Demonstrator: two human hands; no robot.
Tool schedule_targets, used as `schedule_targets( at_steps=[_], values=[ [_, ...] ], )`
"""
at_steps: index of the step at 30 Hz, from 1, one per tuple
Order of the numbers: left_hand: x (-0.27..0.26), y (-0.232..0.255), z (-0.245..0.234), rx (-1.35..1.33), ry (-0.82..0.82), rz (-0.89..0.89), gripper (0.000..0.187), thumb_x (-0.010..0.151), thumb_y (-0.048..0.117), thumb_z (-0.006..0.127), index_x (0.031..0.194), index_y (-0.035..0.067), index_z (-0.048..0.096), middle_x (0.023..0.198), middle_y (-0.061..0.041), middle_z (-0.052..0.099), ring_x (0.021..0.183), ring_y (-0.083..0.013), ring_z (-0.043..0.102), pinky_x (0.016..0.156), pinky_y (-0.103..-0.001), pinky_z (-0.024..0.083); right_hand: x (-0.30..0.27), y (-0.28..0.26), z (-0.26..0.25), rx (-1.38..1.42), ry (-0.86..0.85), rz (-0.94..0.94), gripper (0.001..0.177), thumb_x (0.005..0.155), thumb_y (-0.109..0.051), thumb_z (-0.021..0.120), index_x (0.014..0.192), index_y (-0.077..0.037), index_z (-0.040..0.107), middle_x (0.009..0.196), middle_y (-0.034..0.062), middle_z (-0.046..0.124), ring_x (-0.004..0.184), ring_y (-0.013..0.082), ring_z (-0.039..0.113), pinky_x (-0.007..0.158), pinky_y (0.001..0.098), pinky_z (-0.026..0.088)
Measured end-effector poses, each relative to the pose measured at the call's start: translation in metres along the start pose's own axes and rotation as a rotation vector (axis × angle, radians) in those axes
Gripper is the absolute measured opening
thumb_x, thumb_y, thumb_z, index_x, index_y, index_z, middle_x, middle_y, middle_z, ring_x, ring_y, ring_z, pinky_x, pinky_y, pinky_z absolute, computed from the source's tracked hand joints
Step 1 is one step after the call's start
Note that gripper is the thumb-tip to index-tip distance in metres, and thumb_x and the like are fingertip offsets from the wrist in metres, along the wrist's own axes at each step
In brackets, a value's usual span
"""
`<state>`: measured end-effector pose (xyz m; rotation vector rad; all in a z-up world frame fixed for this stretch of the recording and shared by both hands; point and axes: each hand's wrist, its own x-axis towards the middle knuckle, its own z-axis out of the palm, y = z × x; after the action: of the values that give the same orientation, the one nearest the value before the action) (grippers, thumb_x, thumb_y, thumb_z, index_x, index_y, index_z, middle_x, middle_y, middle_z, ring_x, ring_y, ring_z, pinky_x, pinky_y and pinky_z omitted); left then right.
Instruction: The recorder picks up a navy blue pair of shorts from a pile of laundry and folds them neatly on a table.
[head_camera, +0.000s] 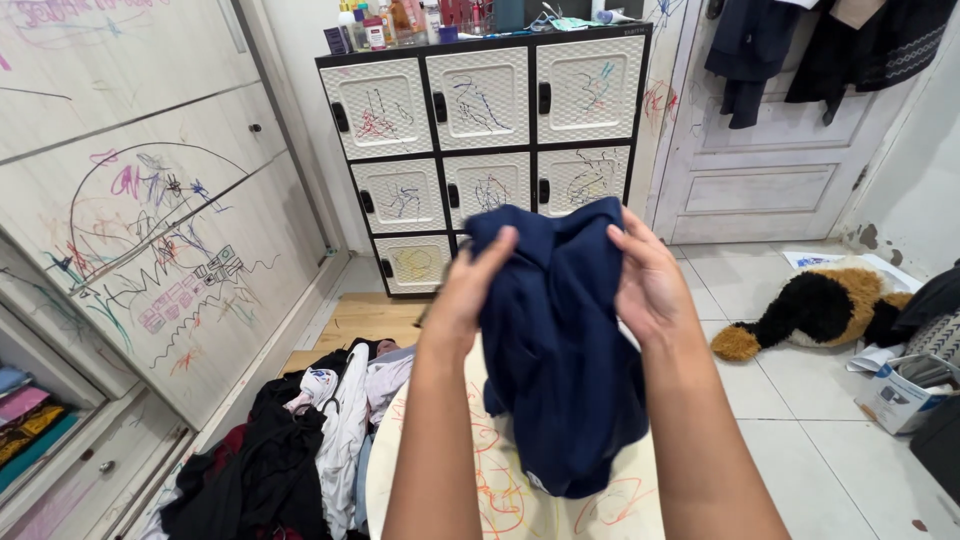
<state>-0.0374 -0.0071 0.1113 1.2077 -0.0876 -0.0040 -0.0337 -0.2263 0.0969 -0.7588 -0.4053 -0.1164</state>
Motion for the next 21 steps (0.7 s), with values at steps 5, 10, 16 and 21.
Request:
schedule_targets(
  at_steps=[5,10,16,21],
  values=[
    [-0.003,-0.022,0.015,0.423,-0.304,0.299,0.093,0.07,0.038,0.089,0.144,-0.001,0.048,0.138,-0.016,0.064,0.125,-0.0209,0.061,0.104,-0.032,0.046,0.0,0.011,0.011,-0.062,-0.086,-0.068,0.072,0.093,0.006,0.056,0.16,-0.002,0.033,0.159,0.0071,0.041,0.139,0.0122,0.046,0.115,0.0273,0.037],
    [0.021,-0.035,0.004,0.496,-0.148,0.227,0.056,0.078,0.027,0.078,0.123,-0.006,0.073,0.111,-0.019,0.079,0.095,-0.0242,0.074,0.084,-0.033,0.059,-0.01,0.002,0.018,-0.137,-0.165,-0.098,0.08,0.09,0.009,0.054,0.164,-0.005,0.025,0.168,0.0078,0.033,0.142,0.0097,0.049,0.116,0.026,0.038],
    [0.021,-0.028,0.002,-0.119,-0.112,-0.005,0.027,0.085,0.013,0.069,0.11,0.002,0.07,0.098,-0.008,0.077,0.088,-0.0182,0.073,0.081,-0.032,0.059,-0.012,0.008,0.016,-0.377,-0.04,0.021,0.074,0.089,0.005,0.057,0.159,-0.011,0.038,0.147,0.0036,0.055,0.11,0.0091,0.057,0.092,0.0323,0.048],
    [0.023,-0.028,-0.005,-0.369,-0.131,0.026,0.025,0.092,0.018,0.067,0.107,-0.002,0.07,0.098,-0.014,0.075,0.085,-0.0264,0.073,0.078,-0.041,0.059,-0.005,0.036,-0.019,-0.723,0.112,0.155,0.036,0.095,-0.014,0.072,0.12,-0.004,0.049,0.099,0.0077,0.061,0.089,0.0179,0.064,0.076,0.0396,0.057]
  ],
)
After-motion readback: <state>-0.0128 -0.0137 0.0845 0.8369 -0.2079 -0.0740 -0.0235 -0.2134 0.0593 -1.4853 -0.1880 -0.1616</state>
